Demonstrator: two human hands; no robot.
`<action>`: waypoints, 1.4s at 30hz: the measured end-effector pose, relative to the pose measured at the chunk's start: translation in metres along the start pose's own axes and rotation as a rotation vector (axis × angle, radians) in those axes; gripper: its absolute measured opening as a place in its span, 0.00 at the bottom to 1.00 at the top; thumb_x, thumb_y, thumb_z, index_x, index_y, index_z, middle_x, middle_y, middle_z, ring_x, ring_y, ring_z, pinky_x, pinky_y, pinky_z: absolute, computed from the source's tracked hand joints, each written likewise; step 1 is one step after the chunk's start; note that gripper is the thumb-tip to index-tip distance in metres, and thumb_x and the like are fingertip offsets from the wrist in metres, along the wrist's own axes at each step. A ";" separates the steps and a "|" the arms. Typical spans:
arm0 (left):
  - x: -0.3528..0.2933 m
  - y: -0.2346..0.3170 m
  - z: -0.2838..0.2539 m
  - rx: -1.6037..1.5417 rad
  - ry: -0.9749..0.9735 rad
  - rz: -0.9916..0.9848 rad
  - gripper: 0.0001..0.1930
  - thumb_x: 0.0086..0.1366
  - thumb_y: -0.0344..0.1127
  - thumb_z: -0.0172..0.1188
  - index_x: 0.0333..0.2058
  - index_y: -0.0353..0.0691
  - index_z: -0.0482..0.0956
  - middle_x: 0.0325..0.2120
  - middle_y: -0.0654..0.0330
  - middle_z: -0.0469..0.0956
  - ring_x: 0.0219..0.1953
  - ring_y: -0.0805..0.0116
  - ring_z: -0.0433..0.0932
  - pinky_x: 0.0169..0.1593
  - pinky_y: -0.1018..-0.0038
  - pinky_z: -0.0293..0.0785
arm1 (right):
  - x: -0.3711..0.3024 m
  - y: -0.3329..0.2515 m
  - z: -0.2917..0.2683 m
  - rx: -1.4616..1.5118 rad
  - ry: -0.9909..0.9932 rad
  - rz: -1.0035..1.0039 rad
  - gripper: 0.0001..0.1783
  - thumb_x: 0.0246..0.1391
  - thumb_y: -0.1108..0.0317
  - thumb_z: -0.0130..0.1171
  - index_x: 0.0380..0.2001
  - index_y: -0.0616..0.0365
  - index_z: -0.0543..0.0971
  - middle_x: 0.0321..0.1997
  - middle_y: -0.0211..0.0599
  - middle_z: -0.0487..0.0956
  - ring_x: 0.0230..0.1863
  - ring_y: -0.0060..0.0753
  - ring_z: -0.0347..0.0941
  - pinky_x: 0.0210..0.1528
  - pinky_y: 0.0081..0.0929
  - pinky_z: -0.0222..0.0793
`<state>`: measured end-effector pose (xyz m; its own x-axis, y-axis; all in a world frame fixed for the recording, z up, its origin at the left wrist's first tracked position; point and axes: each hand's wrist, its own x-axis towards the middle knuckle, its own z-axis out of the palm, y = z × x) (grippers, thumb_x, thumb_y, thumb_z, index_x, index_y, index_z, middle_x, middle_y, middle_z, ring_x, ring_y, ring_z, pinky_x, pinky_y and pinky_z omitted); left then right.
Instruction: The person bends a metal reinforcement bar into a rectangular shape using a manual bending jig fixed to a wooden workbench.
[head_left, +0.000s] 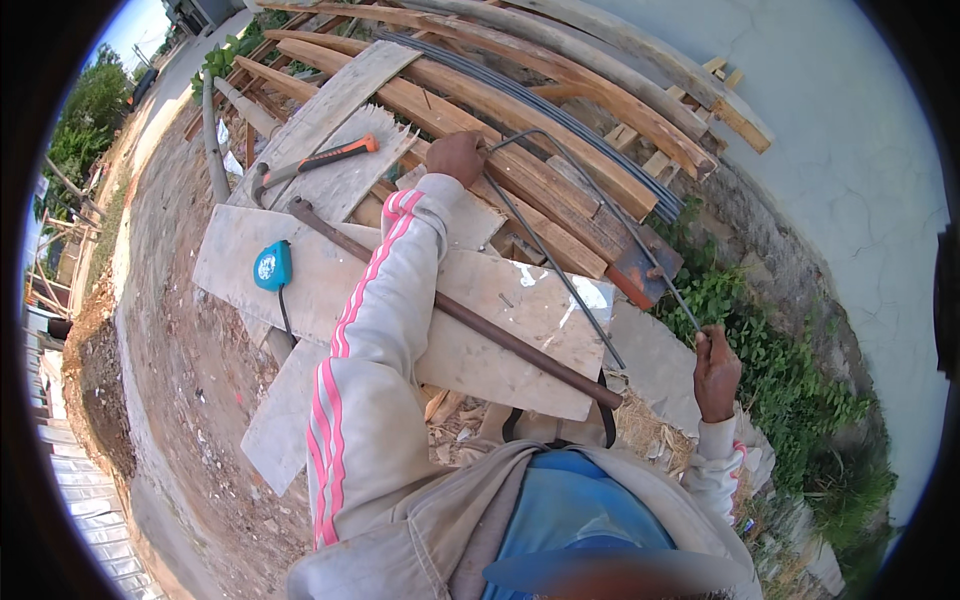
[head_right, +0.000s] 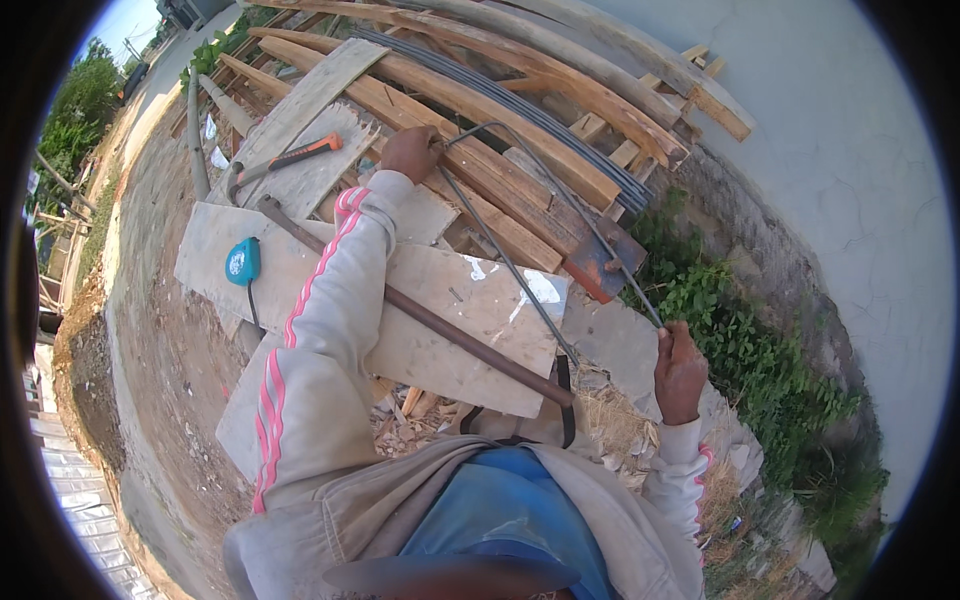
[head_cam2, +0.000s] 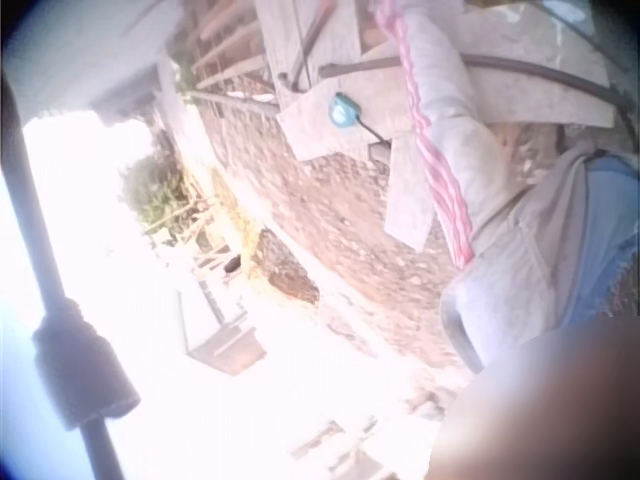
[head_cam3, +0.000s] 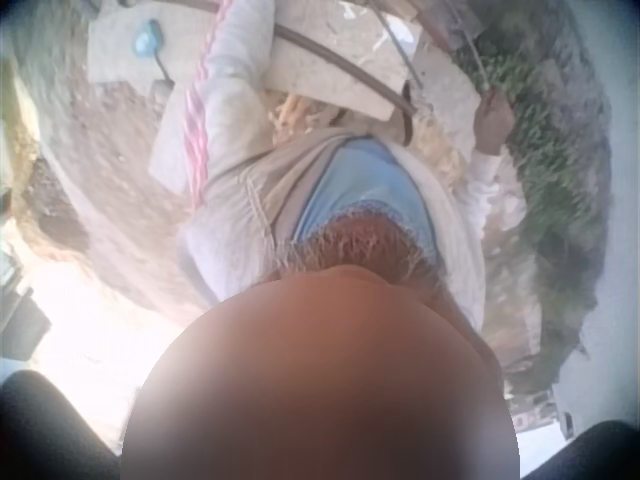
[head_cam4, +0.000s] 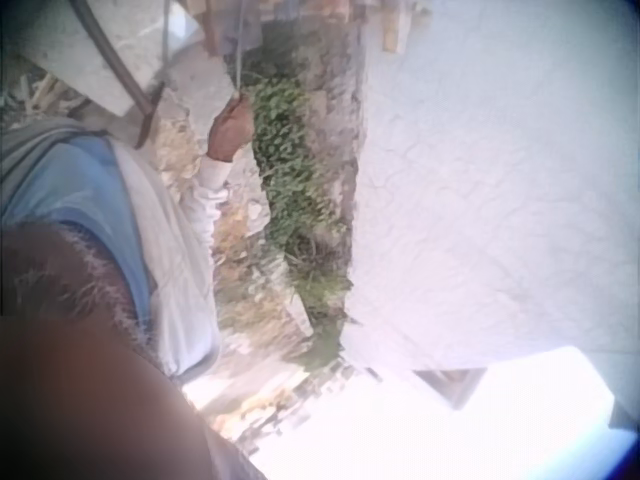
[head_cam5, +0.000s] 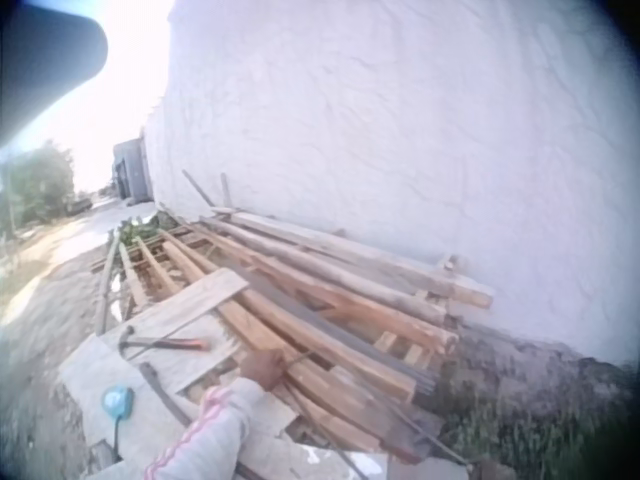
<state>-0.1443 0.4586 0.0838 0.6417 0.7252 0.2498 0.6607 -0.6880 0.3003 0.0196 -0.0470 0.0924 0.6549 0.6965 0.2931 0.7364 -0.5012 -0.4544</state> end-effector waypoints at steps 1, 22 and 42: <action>-0.001 0.001 -0.001 0.002 -0.018 0.016 0.12 0.63 0.45 0.60 0.38 0.46 0.85 0.37 0.49 0.85 0.41 0.47 0.84 0.46 0.51 0.78 | 0.000 -0.001 -0.001 0.002 -0.006 0.017 0.07 0.67 0.67 0.56 0.41 0.59 0.76 0.28 0.48 0.79 0.30 0.55 0.77 0.31 0.44 0.70; -0.010 -0.015 -0.008 -0.177 0.025 0.059 0.16 0.63 0.48 0.62 0.43 0.47 0.86 0.43 0.52 0.81 0.51 0.49 0.78 0.56 0.52 0.71 | 0.004 -0.010 0.024 -0.125 0.044 0.124 0.13 0.68 0.60 0.56 0.33 0.59 0.76 0.21 0.46 0.72 0.22 0.50 0.70 0.27 0.41 0.64; 0.002 -0.022 -0.016 -0.066 -0.064 0.046 0.15 0.61 0.51 0.66 0.39 0.49 0.86 0.40 0.57 0.86 0.46 0.53 0.83 0.54 0.51 0.72 | 0.015 -0.152 0.013 -0.111 0.118 -0.037 0.17 0.60 0.63 0.64 0.48 0.61 0.79 0.41 0.46 0.78 0.42 0.52 0.77 0.42 0.39 0.73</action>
<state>-0.1638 0.4754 0.0929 0.6957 0.6883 0.2057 0.6044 -0.7156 0.3502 -0.0842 0.0463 0.1550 0.6375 0.6539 0.4073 0.7704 -0.5345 -0.3476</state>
